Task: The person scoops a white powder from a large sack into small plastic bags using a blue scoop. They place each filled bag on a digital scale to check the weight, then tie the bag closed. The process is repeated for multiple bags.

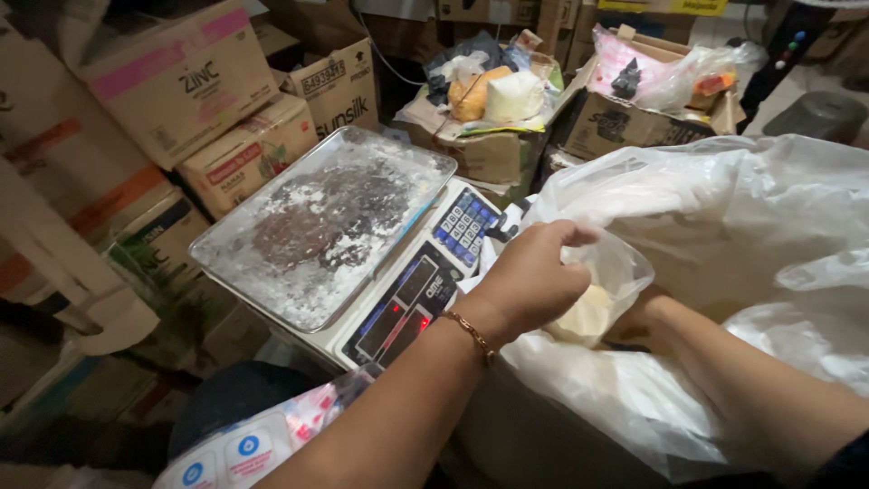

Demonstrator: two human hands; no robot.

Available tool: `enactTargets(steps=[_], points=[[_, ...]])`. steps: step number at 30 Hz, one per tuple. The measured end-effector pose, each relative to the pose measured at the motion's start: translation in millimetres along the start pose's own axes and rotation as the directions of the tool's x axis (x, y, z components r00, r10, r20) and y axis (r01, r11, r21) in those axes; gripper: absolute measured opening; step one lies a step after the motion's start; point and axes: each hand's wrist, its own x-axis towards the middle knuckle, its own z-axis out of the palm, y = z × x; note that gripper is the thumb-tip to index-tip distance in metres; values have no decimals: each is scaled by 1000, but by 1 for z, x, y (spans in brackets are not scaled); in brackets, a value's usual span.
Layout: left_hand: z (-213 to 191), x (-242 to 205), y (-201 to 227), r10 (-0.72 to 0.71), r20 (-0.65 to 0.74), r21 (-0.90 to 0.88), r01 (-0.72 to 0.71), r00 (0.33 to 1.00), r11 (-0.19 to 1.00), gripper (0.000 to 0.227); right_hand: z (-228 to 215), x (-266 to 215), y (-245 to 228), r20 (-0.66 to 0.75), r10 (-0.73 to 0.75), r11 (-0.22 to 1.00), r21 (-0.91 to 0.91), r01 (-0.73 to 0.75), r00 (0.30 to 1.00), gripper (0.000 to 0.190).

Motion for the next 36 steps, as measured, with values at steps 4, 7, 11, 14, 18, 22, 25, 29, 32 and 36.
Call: enactTargets(steps=[4, 7, 11, 14, 18, 22, 25, 29, 32, 36], points=[[-3, 4, 1, -57, 39, -55, 59, 998, 997, 44, -9, -18, 15, 59, 89, 799, 592, -107, 994, 71], [1, 9, 3, -118, 41, -135, 122, 992, 983, 45, -20, -41, 21, 94, 74, 527, 841, -119, 993, 67], [10, 17, 6, -111, 61, -216, 122, 992, 969, 47, -41, -91, 21, 90, -9, 324, 942, -82, 996, 63], [12, 20, 3, -113, 63, -152, 121, 992, 981, 46, -62, -135, 14, 75, -74, 326, 944, -47, 994, 64], [19, 26, 1, -180, 77, -245, 194, 981, 950, 46, -91, -189, -5, 37, -80, 368, 930, -5, 996, 73], [21, 40, -5, -254, 128, -336, 283, 959, 898, 46, -127, -227, -22, -26, -88, 399, 915, 59, 996, 91], [25, 51, -13, -269, 145, -306, 301, 952, 903, 46, -157, -245, -24, -97, -327, 430, 871, 239, 940, 97], [32, 55, -20, -160, 90, -258, 178, 983, 950, 45, -195, -246, -33, -116, -164, 667, 718, 197, 980, 108], [35, 55, -19, -170, 89, -215, 186, 981, 959, 44, -211, -243, -43, -124, -253, 809, 517, 280, 959, 107], [37, 53, -10, -217, 78, -171, 227, 973, 959, 42, -226, -240, -63, -122, -286, 917, 255, 308, 951, 111]])
